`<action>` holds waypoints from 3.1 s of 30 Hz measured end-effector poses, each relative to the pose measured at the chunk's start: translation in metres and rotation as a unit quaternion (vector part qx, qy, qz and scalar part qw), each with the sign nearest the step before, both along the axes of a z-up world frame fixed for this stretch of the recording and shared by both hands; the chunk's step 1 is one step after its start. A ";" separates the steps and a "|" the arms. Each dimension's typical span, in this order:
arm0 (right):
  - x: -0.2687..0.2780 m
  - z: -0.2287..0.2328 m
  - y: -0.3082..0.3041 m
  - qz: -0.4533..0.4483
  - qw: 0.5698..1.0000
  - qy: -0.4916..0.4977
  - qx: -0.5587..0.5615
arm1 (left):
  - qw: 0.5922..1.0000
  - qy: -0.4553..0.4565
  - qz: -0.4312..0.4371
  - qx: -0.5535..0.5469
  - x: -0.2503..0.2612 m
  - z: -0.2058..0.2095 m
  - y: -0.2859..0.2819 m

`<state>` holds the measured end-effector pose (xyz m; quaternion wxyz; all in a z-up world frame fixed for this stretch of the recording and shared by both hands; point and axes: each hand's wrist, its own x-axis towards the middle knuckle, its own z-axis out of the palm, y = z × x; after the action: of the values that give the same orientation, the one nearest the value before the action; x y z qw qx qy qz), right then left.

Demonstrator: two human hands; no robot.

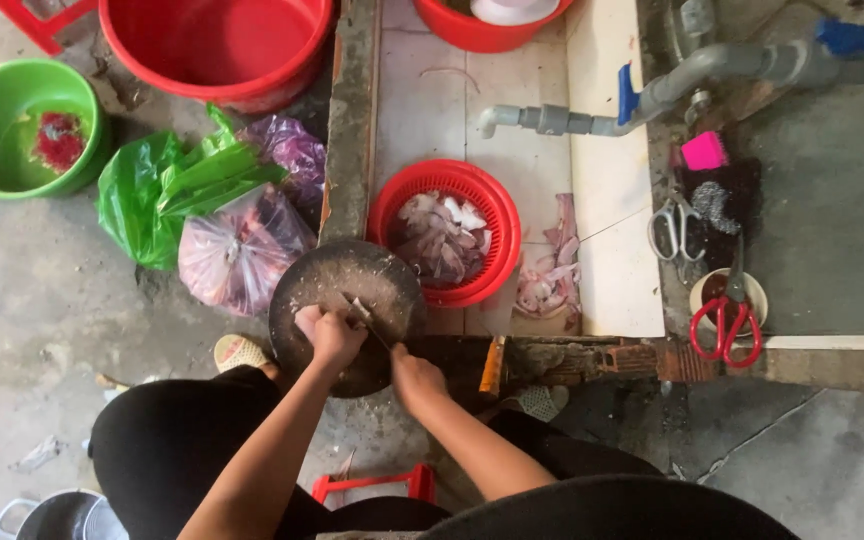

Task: The person sits on a low stool and uses a knife to cut pieces of fish on a round wooden cutting board. They place the cut fish into a red plastic basket. The person handles the fish and knife with both hands throughout the process.

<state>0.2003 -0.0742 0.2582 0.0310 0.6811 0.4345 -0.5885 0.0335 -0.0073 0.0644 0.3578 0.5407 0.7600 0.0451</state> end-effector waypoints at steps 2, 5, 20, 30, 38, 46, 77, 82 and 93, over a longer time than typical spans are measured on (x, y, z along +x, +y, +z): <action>0.012 0.036 -0.011 -0.039 0.999 0.011 -0.026 | 1.000 0.009 0.006 0.015 0.004 0.013 0.004; 0.016 0.042 -0.007 0.061 0.998 -0.011 -0.030 | 0.999 -0.028 0.043 0.011 0.003 0.001 0.004; 0.056 -0.164 0.033 0.243 0.904 -0.254 0.245 | 0.981 -0.168 0.087 -0.051 0.037 0.029 0.047; 0.095 -0.061 0.042 0.085 0.896 -0.247 0.359 | 0.973 -0.182 0.072 0.126 0.012 0.088 0.075; 0.044 -0.066 0.002 0.149 0.959 -0.193 0.145 | 0.997 0.021 0.066 -0.022 -0.042 0.045 0.003; -0.001 -0.038 -0.032 0.219 0.938 -0.224 0.148 | 0.971 0.038 -0.161 0.171 -0.024 -0.039 0.007; -0.022 -0.068 -0.014 0.305 0.914 -0.220 0.155 | 0.964 0.115 -0.120 0.208 -0.011 -0.015 -0.007; -0.020 -0.084 -0.014 0.282 0.929 -0.196 0.141 | 0.966 0.102 -0.127 0.199 -0.010 0.001 -0.005; -0.073 -0.044 0.068 0.216 0.962 -0.125 0.113 | 0.965 0.117 -0.133 0.193 -0.009 -0.011 -0.004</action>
<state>0.1272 -0.0059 0.2139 0.1347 0.6379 0.6278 -0.4252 0.0242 -0.0108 0.0538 0.1579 0.6970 0.6949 0.0797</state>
